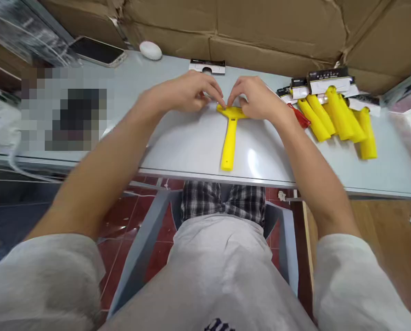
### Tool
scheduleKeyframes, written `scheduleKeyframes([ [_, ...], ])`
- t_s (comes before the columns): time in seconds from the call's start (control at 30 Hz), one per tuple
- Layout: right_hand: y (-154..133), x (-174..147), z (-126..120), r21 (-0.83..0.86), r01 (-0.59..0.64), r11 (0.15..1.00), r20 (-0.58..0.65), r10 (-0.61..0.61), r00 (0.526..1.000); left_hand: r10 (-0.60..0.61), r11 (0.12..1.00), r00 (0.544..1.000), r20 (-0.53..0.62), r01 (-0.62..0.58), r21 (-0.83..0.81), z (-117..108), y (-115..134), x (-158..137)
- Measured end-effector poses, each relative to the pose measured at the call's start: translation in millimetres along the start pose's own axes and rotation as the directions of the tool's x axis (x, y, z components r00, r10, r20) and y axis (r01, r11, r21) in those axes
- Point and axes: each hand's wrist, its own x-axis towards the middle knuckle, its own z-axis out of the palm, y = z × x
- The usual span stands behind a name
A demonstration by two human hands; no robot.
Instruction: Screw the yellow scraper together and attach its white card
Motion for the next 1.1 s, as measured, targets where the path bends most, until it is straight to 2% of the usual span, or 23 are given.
scheduleKeyframes([
  [0.13, 2, 0, 0, 0.004, -0.006, 1.000, -0.009, 0.006, 1.000, -0.038, 0.998, 0.999, 0.012, 0.039, -0.057, -2, -4, 2],
  [0.5, 3, 0, 0, -0.018, -0.011, 1.000, -0.010, 0.011, 1.000, 0.026, 0.995, 0.999, -0.019, -0.027, -0.097, 8, -21, 3],
  [0.67, 3, 0, 0, -0.026, -0.012, 1.000, -0.011, 0.012, 1.000, -0.010, 0.996, 1.000, 0.019, 0.012, -0.084, 5, -14, 3],
  [0.9, 3, 0, 0, -0.026, -0.008, 1.000, -0.013, 0.008, 1.000, 0.024, 0.994, 0.999, -0.037, -0.028, -0.108, 5, -12, 2],
  [1.1, 2, 0, 0, -0.032, -0.003, 0.999, -0.008, 0.002, 1.000, 0.024, 0.996, 0.999, -0.040, -0.027, -0.089, 3, -8, 3],
])
